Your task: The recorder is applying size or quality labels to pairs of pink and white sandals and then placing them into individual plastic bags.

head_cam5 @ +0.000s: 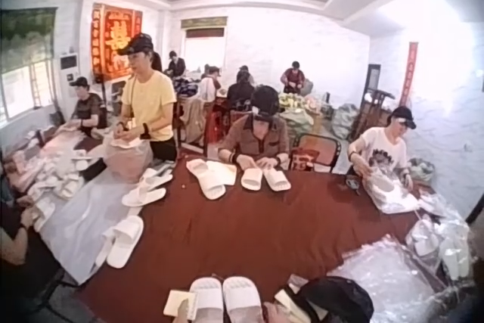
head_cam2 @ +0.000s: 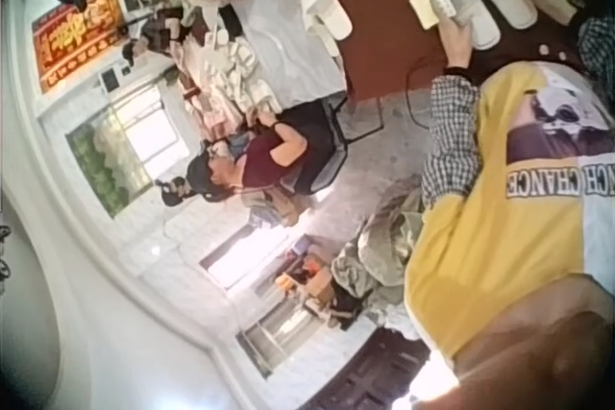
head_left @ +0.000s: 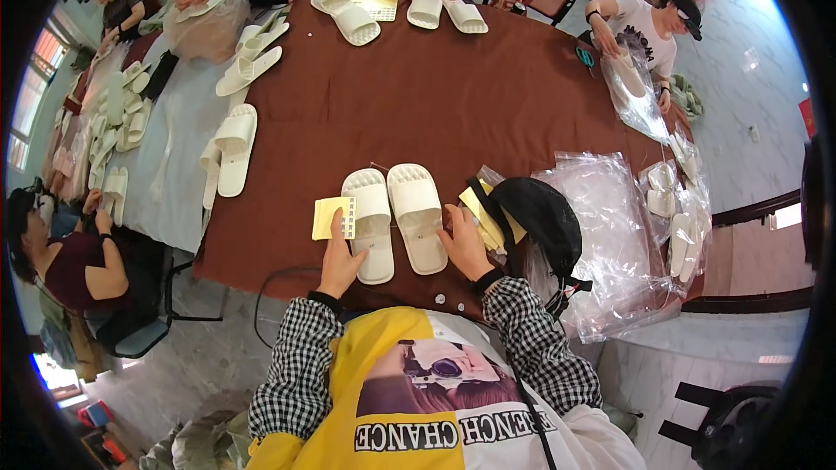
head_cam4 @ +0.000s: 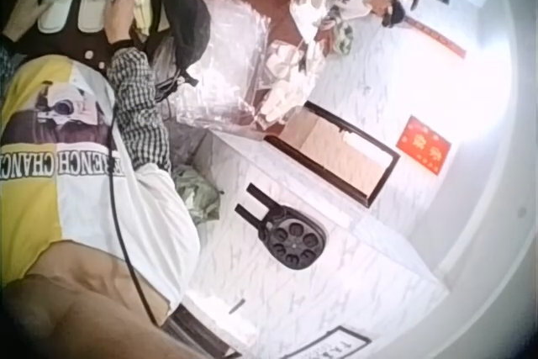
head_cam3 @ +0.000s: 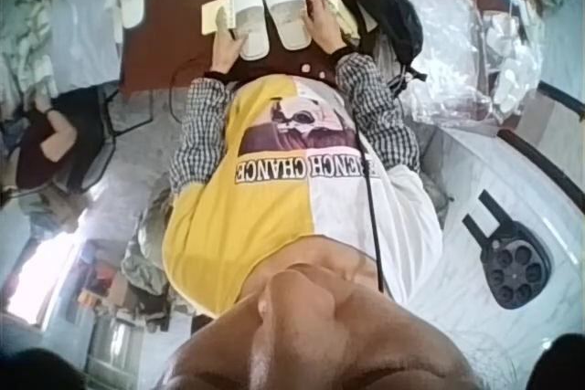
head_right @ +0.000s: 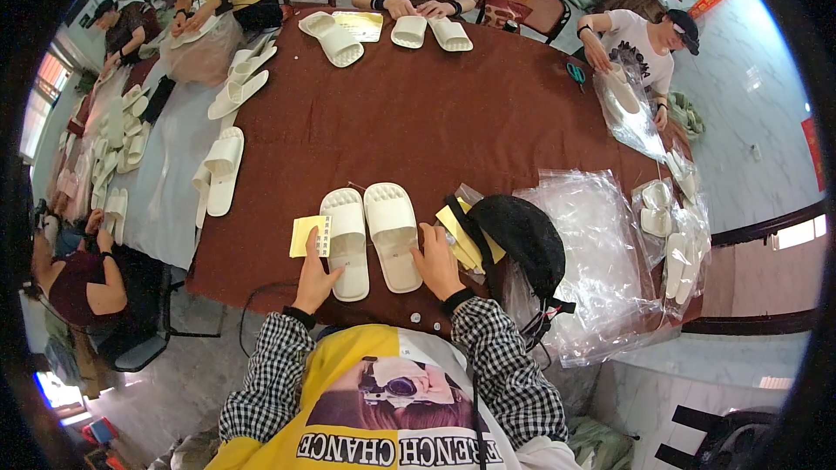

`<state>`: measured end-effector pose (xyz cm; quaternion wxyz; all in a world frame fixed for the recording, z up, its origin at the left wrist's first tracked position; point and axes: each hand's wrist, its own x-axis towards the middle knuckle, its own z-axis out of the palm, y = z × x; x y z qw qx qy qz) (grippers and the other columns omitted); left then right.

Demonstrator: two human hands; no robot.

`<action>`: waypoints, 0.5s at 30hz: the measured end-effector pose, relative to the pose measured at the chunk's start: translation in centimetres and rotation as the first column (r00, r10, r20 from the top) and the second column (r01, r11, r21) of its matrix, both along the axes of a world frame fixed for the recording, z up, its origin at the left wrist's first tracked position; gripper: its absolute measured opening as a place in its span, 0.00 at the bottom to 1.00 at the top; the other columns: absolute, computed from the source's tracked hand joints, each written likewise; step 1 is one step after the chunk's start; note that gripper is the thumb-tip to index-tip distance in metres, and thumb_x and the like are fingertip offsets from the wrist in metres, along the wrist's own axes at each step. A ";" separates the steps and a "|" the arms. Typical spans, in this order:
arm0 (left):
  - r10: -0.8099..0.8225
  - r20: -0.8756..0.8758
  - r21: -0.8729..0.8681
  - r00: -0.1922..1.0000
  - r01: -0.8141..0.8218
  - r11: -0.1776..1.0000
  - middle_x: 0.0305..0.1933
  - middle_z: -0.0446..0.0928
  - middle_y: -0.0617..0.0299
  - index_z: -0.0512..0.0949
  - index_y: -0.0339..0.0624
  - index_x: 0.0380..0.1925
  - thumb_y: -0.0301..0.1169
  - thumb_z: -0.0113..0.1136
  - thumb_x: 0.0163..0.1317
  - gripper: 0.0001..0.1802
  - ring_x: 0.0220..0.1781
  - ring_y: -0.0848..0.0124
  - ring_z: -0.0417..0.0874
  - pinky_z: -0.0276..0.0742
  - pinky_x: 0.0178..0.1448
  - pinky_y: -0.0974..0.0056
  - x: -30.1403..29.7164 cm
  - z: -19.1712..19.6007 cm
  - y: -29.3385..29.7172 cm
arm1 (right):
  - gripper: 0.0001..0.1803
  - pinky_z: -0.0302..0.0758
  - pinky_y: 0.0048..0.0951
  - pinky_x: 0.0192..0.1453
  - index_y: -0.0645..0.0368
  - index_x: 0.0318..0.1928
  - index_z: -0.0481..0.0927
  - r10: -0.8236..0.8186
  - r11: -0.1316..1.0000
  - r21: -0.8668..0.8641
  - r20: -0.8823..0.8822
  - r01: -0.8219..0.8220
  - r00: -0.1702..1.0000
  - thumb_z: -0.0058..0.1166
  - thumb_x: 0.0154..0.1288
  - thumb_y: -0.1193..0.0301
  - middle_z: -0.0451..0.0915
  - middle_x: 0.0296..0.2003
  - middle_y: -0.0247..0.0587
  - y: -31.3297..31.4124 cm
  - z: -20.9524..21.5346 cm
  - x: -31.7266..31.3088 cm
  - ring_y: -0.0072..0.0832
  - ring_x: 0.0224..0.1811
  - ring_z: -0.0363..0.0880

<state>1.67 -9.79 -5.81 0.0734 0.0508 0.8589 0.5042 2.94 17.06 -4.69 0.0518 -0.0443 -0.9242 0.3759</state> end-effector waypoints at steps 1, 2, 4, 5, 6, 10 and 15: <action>0.002 0.000 0.001 1.000 -0.002 1.000 0.67 0.64 0.37 0.43 0.42 0.74 0.19 0.68 0.50 0.56 0.69 0.45 0.67 0.65 0.70 0.55 0.5 0.1 0.0 | 0.16 0.75 0.46 0.49 0.62 0.48 0.76 0.002 1.000 0.001 0.000 -0.002 1.000 0.61 0.59 0.73 0.75 0.46 0.52 0.2 0.2 0.1 0.52 0.49 0.76; 0.005 -0.020 -0.009 1.000 -0.005 1.000 0.66 0.65 0.36 0.43 0.42 0.75 0.20 0.69 0.50 0.57 0.68 0.44 0.68 0.66 0.70 0.54 0.9 0.3 0.0 | 0.17 0.76 0.45 0.50 0.62 0.49 0.76 0.109 0.993 0.052 -0.024 -0.108 0.994 0.60 0.59 0.75 0.75 0.46 0.51 0.4 0.5 0.3 0.50 0.50 0.76; 0.027 -0.033 -0.045 0.999 -0.028 0.999 0.65 0.66 0.35 0.42 0.43 0.75 0.21 0.71 0.48 0.59 0.67 0.44 0.69 0.66 0.69 0.54 1.8 0.5 0.1 | 0.18 0.76 0.44 0.52 0.61 0.50 0.76 0.216 0.972 0.105 -0.041 -0.211 0.975 0.59 0.58 0.77 0.74 0.47 0.49 0.3 0.9 0.6 0.49 0.50 0.75; 0.027 -0.034 -0.044 0.999 -0.028 0.999 0.65 0.66 0.35 0.42 0.43 0.75 0.21 0.71 0.48 0.59 0.67 0.44 0.69 0.66 0.69 0.54 2.1 0.5 0.1 | 0.18 0.76 0.43 0.53 0.61 0.50 0.76 0.228 0.972 0.077 -0.044 -0.224 0.973 0.59 0.58 0.77 0.74 0.47 0.48 -0.2 1.2 0.9 0.47 0.50 0.75; 0.036 -0.040 -0.055 0.999 -0.038 0.998 0.65 0.67 0.35 0.42 0.43 0.75 0.22 0.72 0.48 0.59 0.67 0.44 0.70 0.67 0.68 0.53 2.4 0.4 0.2 | 0.18 0.76 0.41 0.53 0.61 0.50 0.77 0.240 0.970 0.049 -0.047 -0.237 0.970 0.58 0.57 0.78 0.74 0.47 0.46 -0.6 1.4 1.0 0.46 0.49 0.75; 0.050 0.090 -0.028 0.995 -0.048 0.998 0.63 0.70 0.36 0.43 0.44 0.74 0.22 0.72 0.48 0.59 0.64 0.44 0.73 0.69 0.67 0.53 2.8 0.4 0.7 | 0.17 0.78 0.38 0.50 0.59 0.50 0.79 0.306 0.938 0.197 -0.086 -0.285 0.948 0.57 0.58 0.78 0.75 0.47 0.43 -1.4 0.6 1.4 0.42 0.50 0.76; 0.050 0.058 0.003 0.997 -0.050 0.999 0.62 0.71 0.38 0.44 0.44 0.74 0.23 0.73 0.48 0.58 0.63 0.44 0.73 0.69 0.66 0.53 2.9 -0.5 0.5 | 0.15 0.79 0.37 0.49 0.59 0.49 0.80 0.330 0.922 0.258 -0.128 -0.290 0.935 0.56 0.60 0.77 0.76 0.47 0.42 -1.5 -0.1 1.9 0.40 0.50 0.76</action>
